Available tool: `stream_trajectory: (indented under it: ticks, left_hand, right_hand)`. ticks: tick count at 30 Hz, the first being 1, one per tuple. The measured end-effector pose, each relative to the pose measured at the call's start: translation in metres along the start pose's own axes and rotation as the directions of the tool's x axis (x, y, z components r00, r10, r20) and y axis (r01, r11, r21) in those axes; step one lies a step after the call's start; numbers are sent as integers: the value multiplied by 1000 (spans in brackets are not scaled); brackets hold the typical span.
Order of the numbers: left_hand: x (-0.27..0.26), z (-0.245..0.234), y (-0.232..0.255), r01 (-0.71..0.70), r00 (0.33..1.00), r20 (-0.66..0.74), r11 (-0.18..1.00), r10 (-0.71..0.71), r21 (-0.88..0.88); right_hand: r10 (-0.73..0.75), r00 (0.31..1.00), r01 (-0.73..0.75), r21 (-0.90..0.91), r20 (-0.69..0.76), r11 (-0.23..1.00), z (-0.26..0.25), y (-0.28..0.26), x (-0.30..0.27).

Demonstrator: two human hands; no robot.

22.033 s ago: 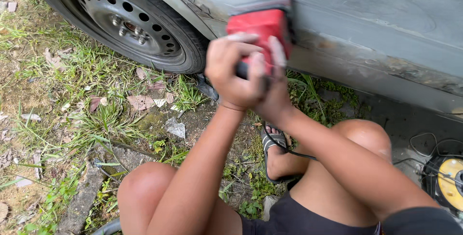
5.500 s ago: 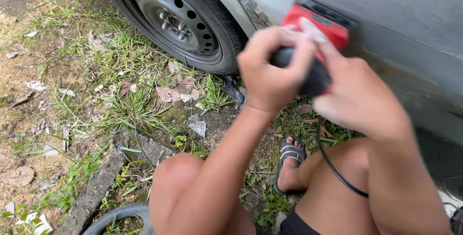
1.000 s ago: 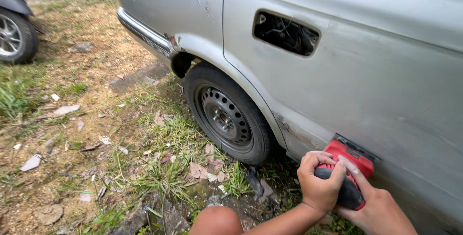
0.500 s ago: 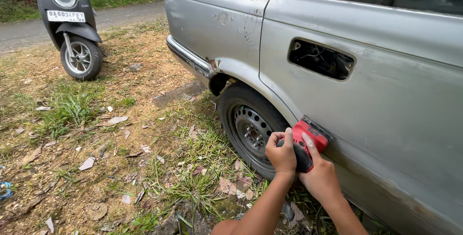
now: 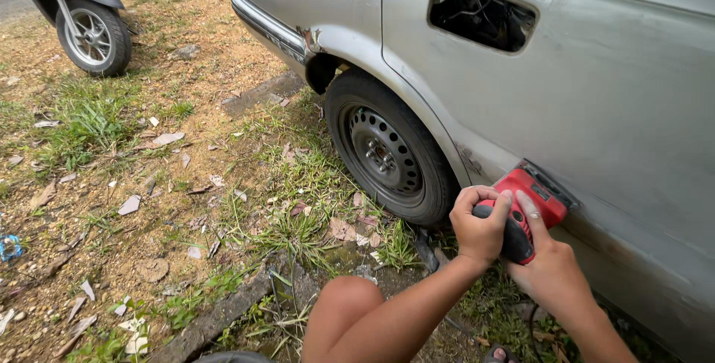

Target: The person uses a red electric sander to smooth the surface of a silver car's rear quarter panel. They move the tool back and forth over the area near the wheel arch and the missing door handle, focusing on removing paint and rust.

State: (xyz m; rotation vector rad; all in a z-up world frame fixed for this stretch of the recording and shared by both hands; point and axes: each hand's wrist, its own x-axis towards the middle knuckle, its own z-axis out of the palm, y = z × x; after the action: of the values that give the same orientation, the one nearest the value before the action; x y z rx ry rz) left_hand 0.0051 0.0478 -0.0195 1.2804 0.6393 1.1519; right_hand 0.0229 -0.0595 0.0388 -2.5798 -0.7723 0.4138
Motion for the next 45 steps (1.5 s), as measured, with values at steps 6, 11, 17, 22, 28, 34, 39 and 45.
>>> stream_trajectory:
  ticks: [6, 11, 17, 22, 28, 34, 39, 45]
  left_hand:
    - [-42, 14, 4, -31, 993, 116, 998, 23, 63]
    - [-10, 5, -19, -147, 987, -43, 984, 152, 100]
    - [44, -26, -14, 181, 962, -217, 982, -165, 53]
    - [76, -54, -7, 77, 985, -165, 991, -59, 106]
    - [126, -95, 16, 138, 990, -14, 982, -137, 131]
    - [178, -121, 4, 58, 995, 80, 995, -64, 83]
    - [136, -121, -42, 117, 991, 56, 990, -121, 77]
    - [97, -105, -61, 27, 992, 124, 1000, -28, 13]
  right_hand:
    - [119, 993, -119, 62, 1, 991, -5, 30, -29]
    - [-6, 999, 14, 160, -51, 987, 27, 21, -3]
    - [-139, 970, 192, 276, -199, 942, 72, -37, 39]
    - [-190, 946, 258, 260, -261, 930, 112, -50, 97]
    - [-222, 933, 316, 347, -283, 883, 96, -135, 95]
    - [-282, 903, 390, 343, -324, 855, 96, -183, 103]
    - [-305, 921, 362, 244, -242, 900, 126, -136, 103]
    - [-250, 935, 318, 284, -252, 904, 152, -71, 109]
